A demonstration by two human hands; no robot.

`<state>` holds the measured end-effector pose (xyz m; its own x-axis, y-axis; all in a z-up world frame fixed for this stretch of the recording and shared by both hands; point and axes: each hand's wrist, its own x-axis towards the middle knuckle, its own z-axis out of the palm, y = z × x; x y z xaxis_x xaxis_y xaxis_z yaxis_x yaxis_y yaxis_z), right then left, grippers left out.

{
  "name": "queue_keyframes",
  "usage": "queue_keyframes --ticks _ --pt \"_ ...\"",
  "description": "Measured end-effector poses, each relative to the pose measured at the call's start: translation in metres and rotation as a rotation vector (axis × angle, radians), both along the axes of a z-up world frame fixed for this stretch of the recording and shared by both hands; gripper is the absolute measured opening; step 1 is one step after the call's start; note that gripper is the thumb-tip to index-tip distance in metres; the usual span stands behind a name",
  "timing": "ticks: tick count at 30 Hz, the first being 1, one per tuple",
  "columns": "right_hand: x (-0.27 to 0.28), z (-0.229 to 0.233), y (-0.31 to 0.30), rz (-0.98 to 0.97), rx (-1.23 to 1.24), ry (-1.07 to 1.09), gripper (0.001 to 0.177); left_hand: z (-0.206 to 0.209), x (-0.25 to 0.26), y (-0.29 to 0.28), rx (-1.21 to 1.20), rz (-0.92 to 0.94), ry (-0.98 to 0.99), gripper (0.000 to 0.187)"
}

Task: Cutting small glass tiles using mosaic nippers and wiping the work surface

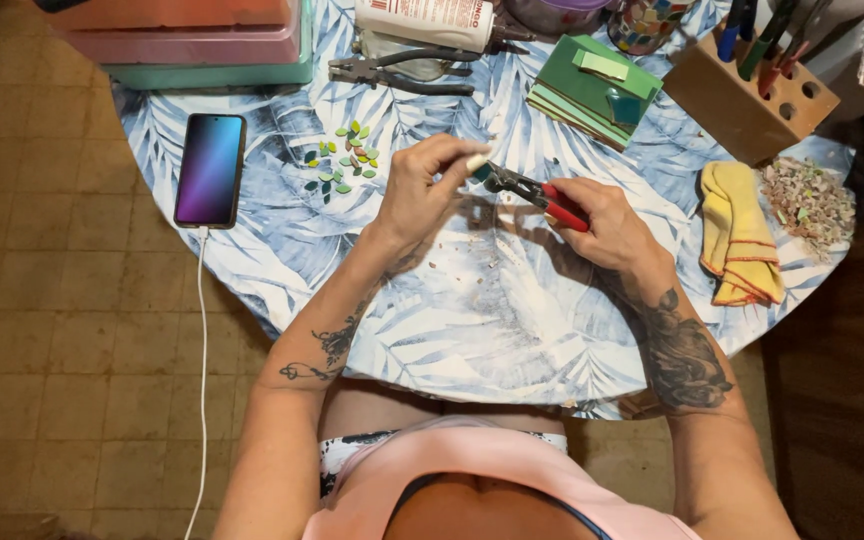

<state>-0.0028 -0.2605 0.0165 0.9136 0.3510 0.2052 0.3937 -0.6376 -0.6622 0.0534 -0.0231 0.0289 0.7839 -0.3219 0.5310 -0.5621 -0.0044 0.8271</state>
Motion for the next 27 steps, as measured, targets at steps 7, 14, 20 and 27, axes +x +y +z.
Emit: queue_keyframes --ticks 7,14,20,27 --pt "-0.002 0.000 0.000 0.000 0.002 -0.010 0.045 -0.010 0.004 -0.002 0.214 -0.111 -0.147 0.033" --pt "-0.003 -0.001 0.001 -0.015 -0.029 0.021 0.046 -0.012 0.001 -0.004 0.237 -0.123 -0.248 0.024" --pt "-0.002 0.003 0.002 -0.020 -0.043 0.007 0.047 -0.003 -0.006 -0.008 0.214 -0.051 -0.269 0.023" --pt "-0.002 0.000 0.001 -0.011 -0.052 -0.018 0.049 -0.007 -0.008 -0.011 0.184 0.011 -0.299 0.022"
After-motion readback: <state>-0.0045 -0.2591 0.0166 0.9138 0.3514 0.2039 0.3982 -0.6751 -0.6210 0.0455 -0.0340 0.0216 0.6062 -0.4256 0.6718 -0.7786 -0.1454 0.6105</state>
